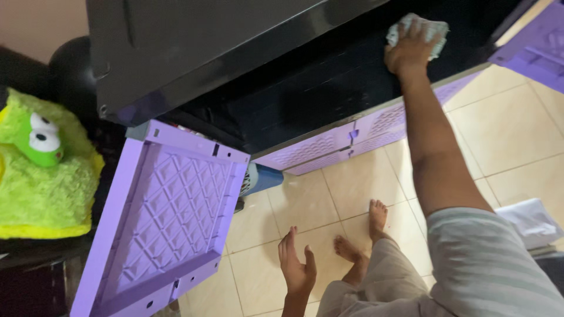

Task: The person wipes the exterior and interior of a purple plastic storage cabinet with a cloth. They then pick up folded clothes from the floor and place them inside the cabinet, stacking them neatly. Finally, they close the cabinet doors.

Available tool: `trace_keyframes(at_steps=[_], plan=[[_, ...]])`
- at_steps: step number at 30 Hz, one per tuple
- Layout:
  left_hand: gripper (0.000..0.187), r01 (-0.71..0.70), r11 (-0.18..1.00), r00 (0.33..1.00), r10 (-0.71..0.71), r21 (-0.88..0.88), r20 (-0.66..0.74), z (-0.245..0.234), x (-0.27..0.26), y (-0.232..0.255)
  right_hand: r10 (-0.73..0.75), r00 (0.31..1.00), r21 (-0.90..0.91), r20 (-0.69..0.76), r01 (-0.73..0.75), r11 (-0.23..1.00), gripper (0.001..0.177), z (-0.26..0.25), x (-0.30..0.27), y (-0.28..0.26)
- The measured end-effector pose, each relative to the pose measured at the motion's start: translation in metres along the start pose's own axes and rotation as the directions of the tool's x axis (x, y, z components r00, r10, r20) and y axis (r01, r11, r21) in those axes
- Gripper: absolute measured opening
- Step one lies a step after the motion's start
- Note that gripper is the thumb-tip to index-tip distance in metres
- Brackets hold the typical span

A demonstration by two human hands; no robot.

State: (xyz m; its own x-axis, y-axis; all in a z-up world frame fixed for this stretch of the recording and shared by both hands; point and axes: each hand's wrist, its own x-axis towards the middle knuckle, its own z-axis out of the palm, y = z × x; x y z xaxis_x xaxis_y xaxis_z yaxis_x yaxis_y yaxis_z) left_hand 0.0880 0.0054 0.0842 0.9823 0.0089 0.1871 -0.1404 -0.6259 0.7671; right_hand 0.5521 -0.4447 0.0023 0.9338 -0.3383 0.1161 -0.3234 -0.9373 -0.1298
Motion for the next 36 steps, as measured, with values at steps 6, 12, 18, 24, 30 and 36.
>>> trace_keyframes(at_steps=[6, 12, 18, 24, 30, 36], plan=[[0.057, -0.085, 0.994, 0.982, 0.096, -0.073, 0.161, 0.006, 0.018, 0.006, 0.134, 0.956, -0.335, 0.259, -0.042, 0.941, 0.072, -0.068, -0.031, 0.055], [0.059, -0.136, 0.981, 0.966, 0.162, -0.138, 0.201, 0.000, 0.030, 0.015, 0.147, 0.794, -0.158, 0.590, -0.065, 0.985, 0.047, -0.145, -0.104, 0.079], [0.064, -0.218, 0.957, 0.966, 0.239, -0.192, 0.097, 0.018, 0.077, 0.024, -0.221, 0.849, 0.641, 0.481, -0.168, 0.749, 0.059, -0.129, -0.210, 0.047], [0.067, 0.375, 0.440, 0.923, -0.100, -0.816, 0.371, 0.056, 0.158, 0.034, -0.497, 0.718, 0.872, 0.488, -0.373, 0.317, 0.064, -0.137, -0.308, -0.082], [0.033, 0.166, 0.838, 0.983, -0.184, -0.520, 0.017, 0.044, 0.216, 0.012, -0.327, 0.877, 0.926, 0.352, -0.377, -0.016, 0.060, -0.098, -0.339, -0.053], [0.068, -0.276, 0.919, 0.931, 0.329, 0.282, -0.159, 0.028, 0.281, -0.029, 0.089, 0.615, 0.621, 0.784, -0.772, -0.134, 0.064, -0.012, -0.416, 0.094]])
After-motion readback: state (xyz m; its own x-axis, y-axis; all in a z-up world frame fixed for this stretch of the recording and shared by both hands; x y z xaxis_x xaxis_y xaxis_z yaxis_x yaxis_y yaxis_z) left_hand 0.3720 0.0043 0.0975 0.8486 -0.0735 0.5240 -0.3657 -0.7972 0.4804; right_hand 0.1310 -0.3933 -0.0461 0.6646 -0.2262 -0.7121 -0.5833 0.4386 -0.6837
